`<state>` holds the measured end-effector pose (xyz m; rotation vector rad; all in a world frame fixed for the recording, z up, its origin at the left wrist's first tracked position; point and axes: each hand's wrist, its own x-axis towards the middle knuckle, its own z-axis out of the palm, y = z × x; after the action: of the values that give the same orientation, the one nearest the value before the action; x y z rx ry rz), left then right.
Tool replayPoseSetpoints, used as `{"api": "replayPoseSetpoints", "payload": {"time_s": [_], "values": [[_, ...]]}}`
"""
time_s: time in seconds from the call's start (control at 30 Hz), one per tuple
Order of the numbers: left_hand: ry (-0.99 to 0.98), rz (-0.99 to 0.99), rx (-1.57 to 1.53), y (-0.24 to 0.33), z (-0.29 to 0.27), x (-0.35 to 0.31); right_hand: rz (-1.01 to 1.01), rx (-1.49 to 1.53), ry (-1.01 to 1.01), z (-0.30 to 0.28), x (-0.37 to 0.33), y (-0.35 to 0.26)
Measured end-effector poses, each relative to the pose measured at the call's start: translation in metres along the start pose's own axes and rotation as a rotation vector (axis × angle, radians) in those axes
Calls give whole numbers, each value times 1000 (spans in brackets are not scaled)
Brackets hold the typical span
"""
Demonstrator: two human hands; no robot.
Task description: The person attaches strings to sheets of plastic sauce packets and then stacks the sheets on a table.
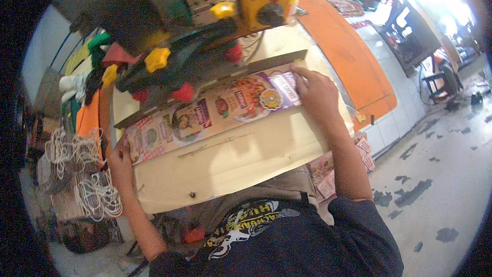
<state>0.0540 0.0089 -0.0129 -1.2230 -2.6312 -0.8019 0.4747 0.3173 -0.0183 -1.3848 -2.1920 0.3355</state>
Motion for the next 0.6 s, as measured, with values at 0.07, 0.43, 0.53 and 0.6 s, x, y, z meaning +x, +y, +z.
{"api": "replayPoseSetpoints", "payload": {"time_s": [0.07,0.43,0.53,0.6], "values": [[-123,-214,83,11,-14,-4,14,23,-8,-1,-1,-8],[-90,-238,-42,0,-10,-5,0,125,-45,-4,-2,-15],[-93,-251,-41,2,-15,-6,50,97,-81,-8,0,-21],[-80,-250,-64,-1,-13,-8,48,78,-94,-10,0,-23]]}}
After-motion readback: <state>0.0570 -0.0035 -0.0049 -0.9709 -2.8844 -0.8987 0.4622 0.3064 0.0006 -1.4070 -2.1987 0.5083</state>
